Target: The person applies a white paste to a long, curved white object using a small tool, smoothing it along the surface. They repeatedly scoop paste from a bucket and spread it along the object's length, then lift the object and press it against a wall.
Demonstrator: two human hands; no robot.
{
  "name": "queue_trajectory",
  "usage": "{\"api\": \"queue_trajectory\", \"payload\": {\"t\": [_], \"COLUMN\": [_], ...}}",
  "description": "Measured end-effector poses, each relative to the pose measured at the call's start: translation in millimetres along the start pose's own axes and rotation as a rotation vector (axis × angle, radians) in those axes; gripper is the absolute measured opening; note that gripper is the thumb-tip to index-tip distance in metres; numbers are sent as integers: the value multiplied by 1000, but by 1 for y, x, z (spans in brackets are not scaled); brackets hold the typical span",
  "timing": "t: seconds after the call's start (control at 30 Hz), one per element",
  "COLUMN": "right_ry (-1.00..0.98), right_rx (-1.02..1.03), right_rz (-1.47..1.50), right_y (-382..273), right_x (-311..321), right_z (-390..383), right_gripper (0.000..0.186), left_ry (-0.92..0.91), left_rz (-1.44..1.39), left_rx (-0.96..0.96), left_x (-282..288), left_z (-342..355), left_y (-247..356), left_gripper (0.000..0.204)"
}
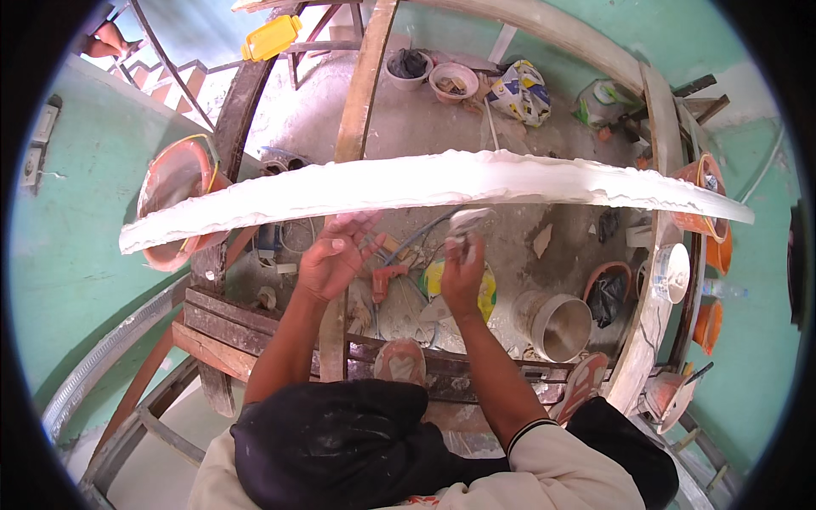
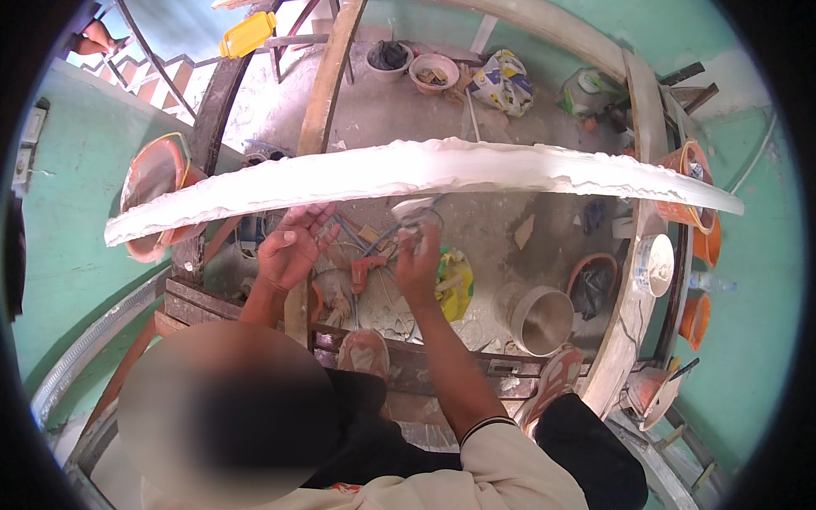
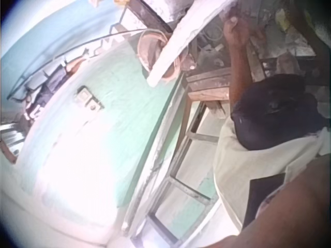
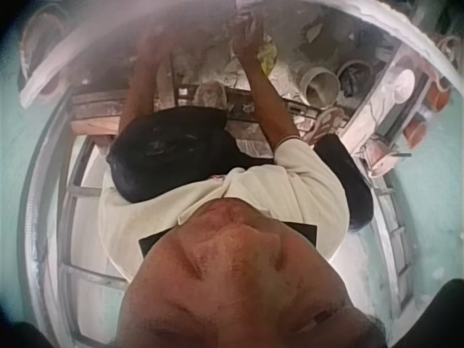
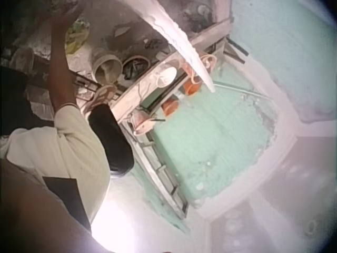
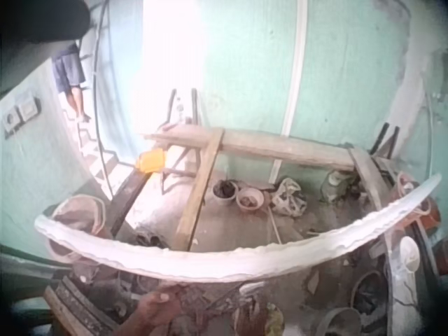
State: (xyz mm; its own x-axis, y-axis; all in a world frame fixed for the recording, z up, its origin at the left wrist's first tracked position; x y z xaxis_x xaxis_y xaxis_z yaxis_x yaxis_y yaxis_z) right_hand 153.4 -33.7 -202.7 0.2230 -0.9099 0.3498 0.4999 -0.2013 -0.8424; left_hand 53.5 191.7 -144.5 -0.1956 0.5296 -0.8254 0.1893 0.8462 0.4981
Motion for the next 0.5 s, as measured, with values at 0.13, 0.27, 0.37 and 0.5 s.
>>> {"api": "queue_trajectory", "payload": {"t": [0.13, 0.27, 0.37, 0.5], "right_ry": [-34, -126, 14, -117], "right_rx": [124, 273, -107, 143], "right_rz": [-124, -152, 165, -97], "right_y": [13, -3, 12, 9], "right_x": [3, 5, 6, -7], "right_z": [3, -11, -6, 11], "right_gripper": [32, 30, 30, 28], "left_ry": [-62, -53, -79, -113], "left_rz": [-41, -57, -46, -67], "left_rx": [-5, 0, 5, -12], "left_x": [4, 4, 10, 13], "left_z": [1, 0, 1, 4], "left_y": [-2, -2, -5, -4], "left_gripper": [60, 60, 58, 54]}}
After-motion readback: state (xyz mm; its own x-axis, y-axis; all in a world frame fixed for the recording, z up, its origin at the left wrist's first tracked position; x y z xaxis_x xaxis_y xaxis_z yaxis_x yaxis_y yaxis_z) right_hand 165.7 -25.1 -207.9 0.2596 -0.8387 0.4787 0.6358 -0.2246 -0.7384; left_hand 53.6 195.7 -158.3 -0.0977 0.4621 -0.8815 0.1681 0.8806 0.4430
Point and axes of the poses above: each hand's wrist, its own z-axis towards the middle knuckle, its own x-axis out of the back of the hand, y = z × x, the point moved 2 cm from there along z, towards the middle knuckle, and after that the axes turned 15 degrees about x, right-handed, at the moved point
